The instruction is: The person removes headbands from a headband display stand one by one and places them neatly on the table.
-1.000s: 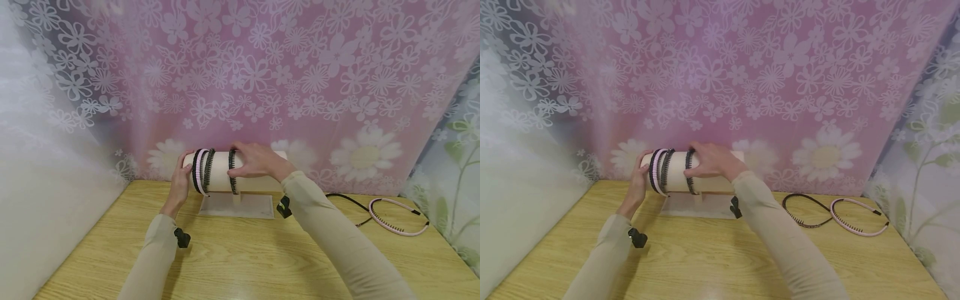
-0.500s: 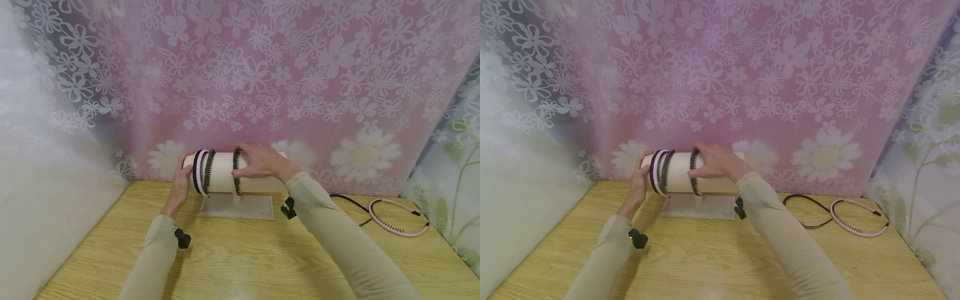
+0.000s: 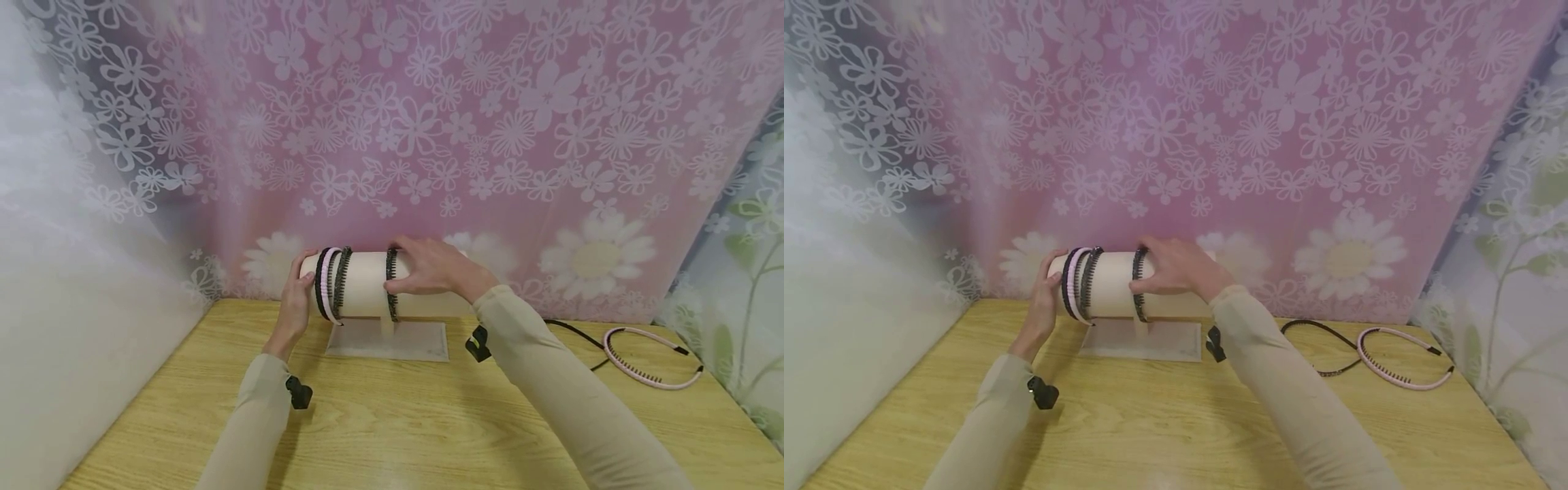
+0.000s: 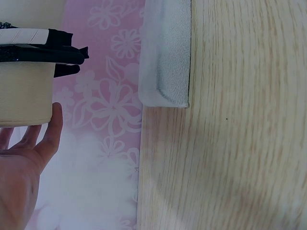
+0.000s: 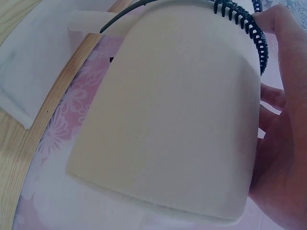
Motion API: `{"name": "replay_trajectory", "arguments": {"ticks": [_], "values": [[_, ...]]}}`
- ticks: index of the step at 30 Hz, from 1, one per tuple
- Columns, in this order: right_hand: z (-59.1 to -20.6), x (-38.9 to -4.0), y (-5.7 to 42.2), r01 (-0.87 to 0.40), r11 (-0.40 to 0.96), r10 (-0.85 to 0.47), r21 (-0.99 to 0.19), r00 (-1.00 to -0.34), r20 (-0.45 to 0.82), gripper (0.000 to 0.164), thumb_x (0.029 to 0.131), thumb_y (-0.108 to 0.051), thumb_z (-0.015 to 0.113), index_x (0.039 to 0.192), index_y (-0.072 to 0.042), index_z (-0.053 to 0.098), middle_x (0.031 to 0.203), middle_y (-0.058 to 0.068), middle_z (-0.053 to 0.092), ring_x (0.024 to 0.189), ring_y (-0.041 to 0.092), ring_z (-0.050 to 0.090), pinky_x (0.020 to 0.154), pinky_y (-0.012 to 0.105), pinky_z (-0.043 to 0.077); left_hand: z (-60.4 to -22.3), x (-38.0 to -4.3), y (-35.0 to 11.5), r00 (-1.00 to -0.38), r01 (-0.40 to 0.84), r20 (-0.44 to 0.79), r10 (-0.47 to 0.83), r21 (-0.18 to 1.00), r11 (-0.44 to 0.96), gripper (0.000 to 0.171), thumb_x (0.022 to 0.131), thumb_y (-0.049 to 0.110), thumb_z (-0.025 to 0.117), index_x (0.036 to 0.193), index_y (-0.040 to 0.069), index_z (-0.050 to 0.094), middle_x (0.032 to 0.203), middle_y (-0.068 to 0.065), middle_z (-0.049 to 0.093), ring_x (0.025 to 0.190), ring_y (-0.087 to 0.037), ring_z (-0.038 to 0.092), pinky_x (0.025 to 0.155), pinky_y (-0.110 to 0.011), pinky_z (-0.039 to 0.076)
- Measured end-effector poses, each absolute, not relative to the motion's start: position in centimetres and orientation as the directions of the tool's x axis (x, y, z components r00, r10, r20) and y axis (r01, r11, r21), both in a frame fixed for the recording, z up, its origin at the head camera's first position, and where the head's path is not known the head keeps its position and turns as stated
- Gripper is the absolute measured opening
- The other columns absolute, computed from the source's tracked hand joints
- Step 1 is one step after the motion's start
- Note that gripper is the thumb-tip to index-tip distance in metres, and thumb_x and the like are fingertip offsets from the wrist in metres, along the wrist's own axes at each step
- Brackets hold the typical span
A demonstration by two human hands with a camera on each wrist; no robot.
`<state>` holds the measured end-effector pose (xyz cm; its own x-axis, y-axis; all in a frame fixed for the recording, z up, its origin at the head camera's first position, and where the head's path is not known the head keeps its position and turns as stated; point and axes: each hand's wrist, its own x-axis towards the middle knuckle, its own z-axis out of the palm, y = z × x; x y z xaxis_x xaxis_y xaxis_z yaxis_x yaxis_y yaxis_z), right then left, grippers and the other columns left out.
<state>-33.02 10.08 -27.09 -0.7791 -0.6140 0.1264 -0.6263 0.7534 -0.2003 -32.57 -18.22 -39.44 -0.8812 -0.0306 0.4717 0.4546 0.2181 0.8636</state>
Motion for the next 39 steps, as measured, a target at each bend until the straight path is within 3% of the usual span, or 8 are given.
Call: {"name": "replay_trajectory", "arguments": {"ticks": [7, 14, 21, 27, 39], "values": [[-27.0, -32.9, 10.5, -0.610, 0.769, -0.599, -0.194, -0.792, 0.118, 0.091, 0.085, -0.064, 0.066, 0.154, -0.012, 0.041, 0.142, 0.014, 0.061, 0.111, 0.029, 0.064, 0.094, 0.048, 0.054, -39.5, -32.6, -18.2, -0.880, 0.455, 0.473, -0.030, 0.861, 0.226, 0.049, 0.107, 0.029, 0.031, 0.156, 0.024, 0.038, 0.155, -0.006, 0.045, 0.123, -0.032, 0.052, 0.100, -0.048, 0.043], [-27.0, -32.8, 11.0, -0.602, 0.775, -0.591, -0.195, -0.798, 0.116, 0.090, 0.085, -0.064, 0.065, 0.155, -0.014, 0.040, 0.132, 0.013, 0.065, 0.093, 0.024, 0.063, 0.079, 0.040, 0.055, -39.6, -32.6, -18.3, -0.877, 0.460, 0.480, -0.032, 0.857, 0.234, 0.049, 0.107, 0.030, 0.031, 0.155, 0.025, 0.039, 0.156, -0.003, 0.044, 0.126, -0.031, 0.051, 0.102, -0.049, 0.042], [-27.1, -32.7, 11.5, -0.594, 0.778, -0.585, -0.206, -0.804, 0.110, 0.091, 0.086, -0.064, 0.066, 0.156, -0.013, 0.038, 0.151, 0.013, 0.055, 0.110, 0.030, 0.066, 0.094, 0.050, 0.054, -39.7, -32.6, -18.3, -0.874, 0.467, 0.486, -0.032, 0.854, 0.229, 0.050, 0.107, 0.029, 0.031, 0.156, 0.023, 0.038, 0.157, -0.002, 0.043, 0.129, -0.030, 0.050, 0.105, -0.048, 0.040], [-27.1, -32.6, 12.0, -0.594, 0.778, -0.583, -0.204, -0.804, 0.117, 0.090, 0.086, -0.064, 0.066, 0.155, -0.013, 0.039, 0.152, 0.012, 0.054, 0.119, 0.033, 0.064, 0.098, 0.053, 0.053, -39.8, -32.7, -18.3, -0.875, 0.464, 0.483, -0.036, 0.857, 0.223, 0.050, 0.107, 0.029, 0.031, 0.156, 0.022, 0.038, 0.157, -0.001, 0.043, 0.130, -0.029, 0.049, 0.106, -0.048, 0.039], [-27.1, -32.3, 13.2, -0.594, 0.778, -0.578, -0.205, -0.804, 0.137, 0.088, 0.086, -0.063, 0.067, 0.154, -0.013, 0.041, 0.150, 0.012, 0.055, 0.115, 0.033, 0.064, 0.098, 0.053, 0.052, -39.5, -32.6, -18.1, -0.879, 0.457, 0.475, -0.039, 0.864, 0.209, 0.050, 0.107, 0.028, 0.032, 0.156, 0.022, 0.038, 0.154, -0.005, 0.046, 0.124, -0.028, 0.052, 0.101, -0.043, 0.043]]}}
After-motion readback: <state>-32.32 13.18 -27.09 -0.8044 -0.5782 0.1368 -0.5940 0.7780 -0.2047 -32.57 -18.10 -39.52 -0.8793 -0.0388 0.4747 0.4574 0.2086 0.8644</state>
